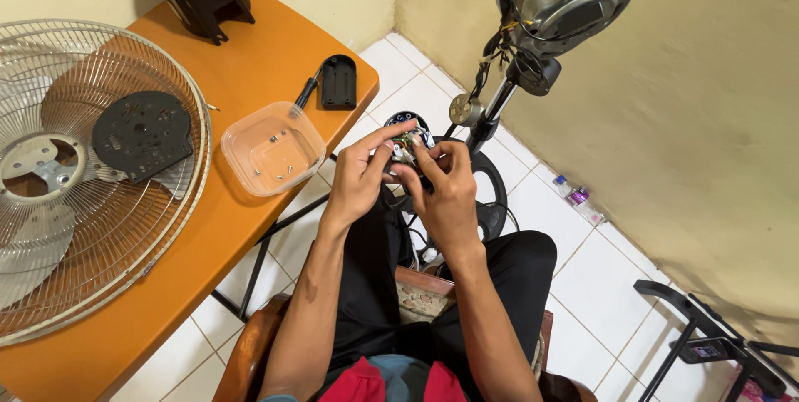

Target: The person repairs a standing fan by connecting wires on a circuit board and securing the motor housing with a screwdriver. They handle the fan's motor, circuit board, and power cord, then tighten screws on the motor casing.

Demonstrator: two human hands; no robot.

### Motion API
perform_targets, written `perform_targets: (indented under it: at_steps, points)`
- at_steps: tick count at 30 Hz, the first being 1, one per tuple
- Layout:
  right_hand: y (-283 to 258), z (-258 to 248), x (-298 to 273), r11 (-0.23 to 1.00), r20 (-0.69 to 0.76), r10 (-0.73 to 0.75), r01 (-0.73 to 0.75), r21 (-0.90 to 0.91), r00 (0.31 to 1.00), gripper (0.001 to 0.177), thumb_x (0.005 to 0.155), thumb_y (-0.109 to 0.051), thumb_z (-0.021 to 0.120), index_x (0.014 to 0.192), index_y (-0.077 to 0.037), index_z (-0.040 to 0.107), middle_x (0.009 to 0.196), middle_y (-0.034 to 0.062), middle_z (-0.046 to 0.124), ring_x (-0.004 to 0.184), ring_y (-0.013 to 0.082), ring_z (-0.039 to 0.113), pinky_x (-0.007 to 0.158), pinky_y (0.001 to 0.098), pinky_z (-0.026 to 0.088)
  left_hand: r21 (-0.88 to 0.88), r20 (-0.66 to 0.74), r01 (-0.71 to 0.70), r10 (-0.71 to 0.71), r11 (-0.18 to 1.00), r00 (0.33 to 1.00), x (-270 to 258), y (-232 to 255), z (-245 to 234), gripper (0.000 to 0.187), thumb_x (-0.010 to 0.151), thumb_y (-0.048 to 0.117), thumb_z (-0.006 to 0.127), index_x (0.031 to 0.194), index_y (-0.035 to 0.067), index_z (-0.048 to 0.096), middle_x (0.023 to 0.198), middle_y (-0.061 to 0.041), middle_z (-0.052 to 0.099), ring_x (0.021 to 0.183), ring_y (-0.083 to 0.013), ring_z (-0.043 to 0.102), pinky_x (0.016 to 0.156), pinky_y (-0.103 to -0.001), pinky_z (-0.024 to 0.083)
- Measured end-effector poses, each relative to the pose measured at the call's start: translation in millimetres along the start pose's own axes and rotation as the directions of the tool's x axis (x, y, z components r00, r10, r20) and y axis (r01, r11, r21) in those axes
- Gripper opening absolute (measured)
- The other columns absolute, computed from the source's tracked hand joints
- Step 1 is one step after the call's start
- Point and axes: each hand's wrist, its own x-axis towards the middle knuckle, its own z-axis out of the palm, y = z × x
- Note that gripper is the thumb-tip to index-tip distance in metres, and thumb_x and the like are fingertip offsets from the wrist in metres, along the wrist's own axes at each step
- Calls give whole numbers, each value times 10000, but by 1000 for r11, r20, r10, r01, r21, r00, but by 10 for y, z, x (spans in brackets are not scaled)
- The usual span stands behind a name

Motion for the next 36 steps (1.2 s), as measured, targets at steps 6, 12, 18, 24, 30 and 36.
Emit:
perform_targets:
  at_steps: [6,12,18,24,30,36]
  points:
    - [-66,25,55,993,-104,106,-100,64,989,262,864,-129,840,1102,-41,775,948,83,608,710,130,606,580,290,511,-72,-2,44,-44,996,999,-17,-46,9,362,1099,106,452,1382,47,670,988,-39,672,855,-47,657,693,-218,631]
    - [-25,-34,75,994,41,85,-88,70,996,294,874,-74,814,1158,-15,764,1003,117,587,742,190,623,641,319,533,-71,-13,55,-56,996,998,-5,-40,-27,343,1092,120,430,1345,58,653,1027,-21,703,816,-26,656,665,-195,610]
    - [-43,-37,6,993,158,2,-20,115,987,244,997,34,632,1237,65,668,1175,184,506,926,205,670,759,316,571,11,-45,32,-31,999,998,-1,-53,-49,346,1087,112,434,1324,54,681,1113,-41,734,844,-23,657,645,-197,591]
    - [-1,-72,22,963,-52,199,-186,194,979,256,872,-36,829,1118,-8,767,923,70,728,662,139,643,571,288,522,17,-51,7,-6,1000,999,0,-83,-81,334,1087,104,422,1268,46,696,1230,-48,724,974,-64,700,707,-221,637]
    - [46,-112,35,990,-55,112,-106,91,992,223,875,-34,834,1087,-14,768,905,78,743,672,138,702,586,241,531,75,-61,14,-10,997,998,16,-18,-55,319,1066,133,460,1250,54,708,1209,-41,728,970,-75,701,677,-225,631]
    - [94,-181,54,992,82,-19,8,126,996,257,954,76,680,1201,16,725,1095,129,684,920,187,744,775,271,604,95,-26,-52,55,994,998,-5,34,-49,288,999,149,658,1261,42,716,1158,-60,689,899,-67,649,642,-205,581]
